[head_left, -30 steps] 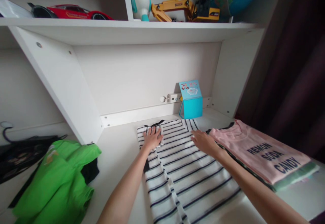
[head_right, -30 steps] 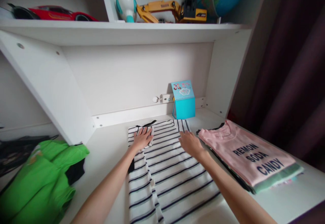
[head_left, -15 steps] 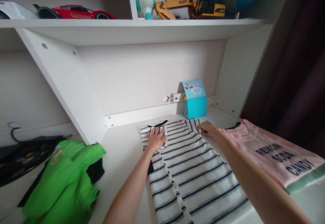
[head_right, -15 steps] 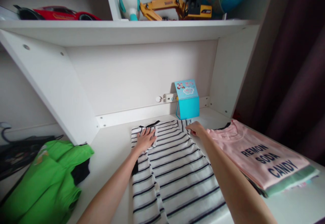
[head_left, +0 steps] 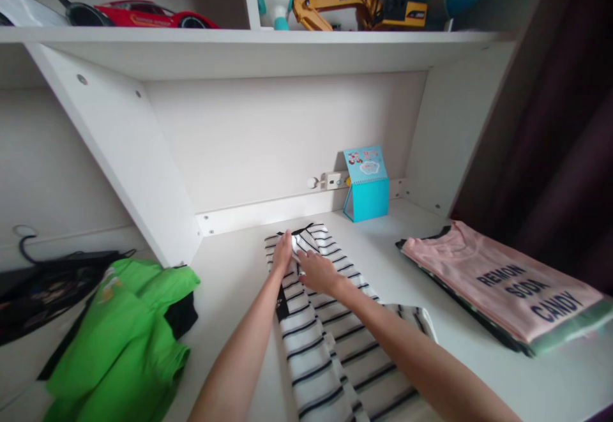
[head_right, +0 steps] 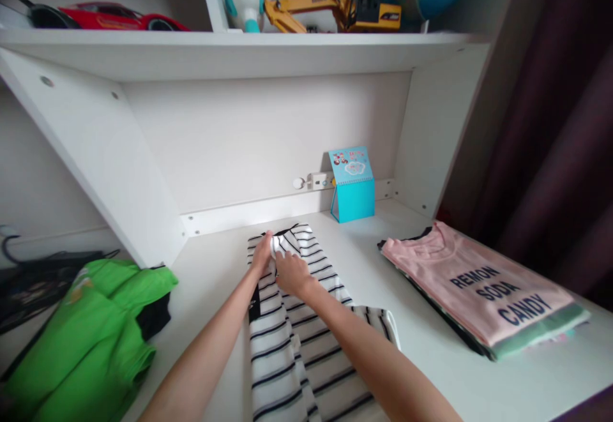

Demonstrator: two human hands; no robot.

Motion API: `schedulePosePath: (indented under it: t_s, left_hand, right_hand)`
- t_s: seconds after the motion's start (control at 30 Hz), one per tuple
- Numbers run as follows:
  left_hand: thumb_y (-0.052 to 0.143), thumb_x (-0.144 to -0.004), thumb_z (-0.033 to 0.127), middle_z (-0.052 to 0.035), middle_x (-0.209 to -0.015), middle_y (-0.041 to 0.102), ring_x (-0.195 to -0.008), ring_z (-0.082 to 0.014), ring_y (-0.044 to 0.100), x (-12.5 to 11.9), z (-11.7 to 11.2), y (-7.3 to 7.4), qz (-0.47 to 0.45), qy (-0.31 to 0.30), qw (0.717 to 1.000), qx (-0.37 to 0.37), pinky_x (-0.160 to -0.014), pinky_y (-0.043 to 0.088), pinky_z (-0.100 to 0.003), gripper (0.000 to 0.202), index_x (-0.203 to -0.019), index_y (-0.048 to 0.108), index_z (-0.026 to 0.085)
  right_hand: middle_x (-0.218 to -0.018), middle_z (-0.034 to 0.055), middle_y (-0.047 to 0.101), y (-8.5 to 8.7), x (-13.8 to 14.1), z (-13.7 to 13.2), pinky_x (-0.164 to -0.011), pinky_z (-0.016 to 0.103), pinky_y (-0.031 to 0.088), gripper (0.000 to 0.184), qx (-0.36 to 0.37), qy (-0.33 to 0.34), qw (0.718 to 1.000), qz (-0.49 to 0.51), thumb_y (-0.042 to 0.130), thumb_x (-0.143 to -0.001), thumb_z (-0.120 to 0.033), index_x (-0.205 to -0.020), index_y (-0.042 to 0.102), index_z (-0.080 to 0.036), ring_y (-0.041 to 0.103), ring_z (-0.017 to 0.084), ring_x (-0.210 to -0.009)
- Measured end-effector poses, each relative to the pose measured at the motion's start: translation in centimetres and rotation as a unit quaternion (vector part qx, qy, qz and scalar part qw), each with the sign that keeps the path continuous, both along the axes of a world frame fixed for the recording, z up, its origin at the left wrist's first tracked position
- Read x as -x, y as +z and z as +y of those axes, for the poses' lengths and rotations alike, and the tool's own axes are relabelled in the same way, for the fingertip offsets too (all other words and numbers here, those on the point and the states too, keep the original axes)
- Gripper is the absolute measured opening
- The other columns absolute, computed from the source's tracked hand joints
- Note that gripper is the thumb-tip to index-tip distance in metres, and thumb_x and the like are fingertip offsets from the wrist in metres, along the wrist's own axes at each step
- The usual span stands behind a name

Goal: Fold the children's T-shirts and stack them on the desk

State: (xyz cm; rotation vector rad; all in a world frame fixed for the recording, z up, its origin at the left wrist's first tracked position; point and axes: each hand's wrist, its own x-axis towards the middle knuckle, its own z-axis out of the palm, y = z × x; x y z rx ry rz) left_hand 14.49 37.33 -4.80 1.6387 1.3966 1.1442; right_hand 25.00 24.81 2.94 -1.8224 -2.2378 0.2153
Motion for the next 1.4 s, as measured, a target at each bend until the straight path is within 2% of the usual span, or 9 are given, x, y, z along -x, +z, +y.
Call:
schedulePosePath:
  t_s: [0.13,0.3,0.47,0.63,0.8,0.9,1.03,1.23,1.4]
  left_hand:
    - [0.054,-0.077,0.03,-0.0083,-0.106,0.061,-0.106,-0.025,0.053,0.0,-0.4,0.0,0.01,0.018,1.0,-0.007,-0.09,0.038,-0.034,0.049,-0.123,0.045,0.018]
    - [0.052,-0.074,0.016,-0.0053,-0.096,0.063,-0.095,-0.024,0.057,-0.1,-0.8,0.2,0.018,0.011,0.999,-0.048,-0.085,0.041,-0.033,0.049,-0.122,0.048,0.021]
    - [0.047,-0.075,0.012,-0.0048,-0.102,0.062,-0.099,-0.0241,0.055,-0.2,-0.8,0.2,0.047,0.01,0.997,-0.065,-0.088,0.04,-0.035,0.045,-0.118,0.052,0.023]
    - [0.045,-0.076,0.012,-0.0075,-0.108,0.06,-0.099,-0.0247,0.056,-0.2,-0.8,-0.1,0.073,0.032,0.995,-0.065,-0.089,0.039,-0.037,0.047,-0.122,0.048,0.021]
    - [0.042,-0.076,0.006,-0.0109,-0.119,0.055,-0.103,-0.0238,0.054,-0.2,-0.9,0.0,0.125,0.029,0.989,-0.078,-0.091,0.039,-0.037,0.049,-0.124,0.046,0.016]
    - [0.039,-0.073,0.0,-0.0096,-0.116,0.057,-0.107,-0.0209,0.052,-0.3,-0.9,0.0,0.163,0.029,0.982,-0.095,-0.095,0.037,-0.034,0.048,-0.117,0.052,0.014]
    - [0.04,-0.071,-0.002,-0.0083,-0.111,0.06,-0.111,-0.0191,0.049,-0.5,-0.9,-0.2,0.219,0.025,0.968,-0.122,-0.1,0.032,-0.034,0.042,-0.105,0.06,0.015]
    - [0.052,-0.079,0.019,-0.014,-0.117,0.055,-0.12,-0.0257,0.04,-0.8,-1.2,-0.8,0.286,0.028,0.946,-0.151,-0.104,0.027,-0.04,0.033,-0.11,0.059,0.012]
    - [0.048,-0.081,0.022,-0.0148,-0.117,0.054,-0.119,-0.026,0.04,-0.8,-1.2,-0.8,0.343,0.018,0.926,-0.159,-0.102,0.029,-0.04,0.035,-0.114,0.056,0.012]
  right_hand:
    - [-0.116,0.0156,0.054,0.4,-4.1,-5.4,-0.084,0.036,0.042,0.051,0.003,0.017,0.999,-0.034,0.057,-0.076,-0.024,-0.124,0.045,-0.013,0.049,0.028,-0.109]
    - [-0.11,0.0139,0.06,-1.5,-12.0,-11.8,-0.083,0.038,0.043,0.053,0.064,-0.012,0.996,-0.054,0.057,-0.071,-0.021,-0.122,0.048,-0.013,0.055,0.029,-0.102]
    - [-0.09,0.0089,0.066,-3.5,-13.7,-15.9,-0.069,0.033,0.048,0.036,0.011,-0.073,0.997,-0.017,0.049,-0.07,-0.012,-0.105,0.059,-0.018,0.063,0.024,-0.081]
    - [-0.086,0.0002,0.068,0.8,-12.5,-18.5,-0.064,0.022,0.047,0.038,0.129,0.131,0.971,0.151,0.059,-0.068,-0.018,-0.104,0.063,-0.032,0.064,0.015,-0.071]
    - [-0.079,-0.0009,0.067,3.3,-13.3,-9.3,-0.067,0.022,0.046,0.025,0.187,0.171,0.942,0.221,0.048,-0.083,-0.026,-0.101,0.065,-0.025,0.062,0.013,-0.073]
    - [-0.074,0.0018,0.066,1.0,-13.9,0.6,-0.068,0.023,0.046,0.018,0.12,0.028,0.969,0.215,0.048,-0.084,-0.018,-0.085,0.066,-0.016,0.06,0.012,-0.068]
    - [-0.097,0.0055,0.061,-2.8,-13.2,10.7,-0.073,0.032,0.049,0.021,0.095,-0.055,0.969,0.221,0.049,-0.089,-0.028,-0.101,0.058,-0.013,0.06,0.014,-0.081]
    - [-0.113,0.0069,0.054,-5.7,-11.7,16.9,-0.079,0.038,0.048,0.03,0.082,-0.059,0.969,0.225,0.05,-0.088,-0.032,-0.113,0.052,-0.017,0.056,0.018,-0.094]
    - [-0.092,0.004,0.061,-5.0,-12.9,18.9,-0.067,0.029,0.051,0.026,0.136,0.024,0.966,0.219,0.051,-0.088,-0.036,-0.099,0.058,-0.013,0.06,0.013,-0.076]
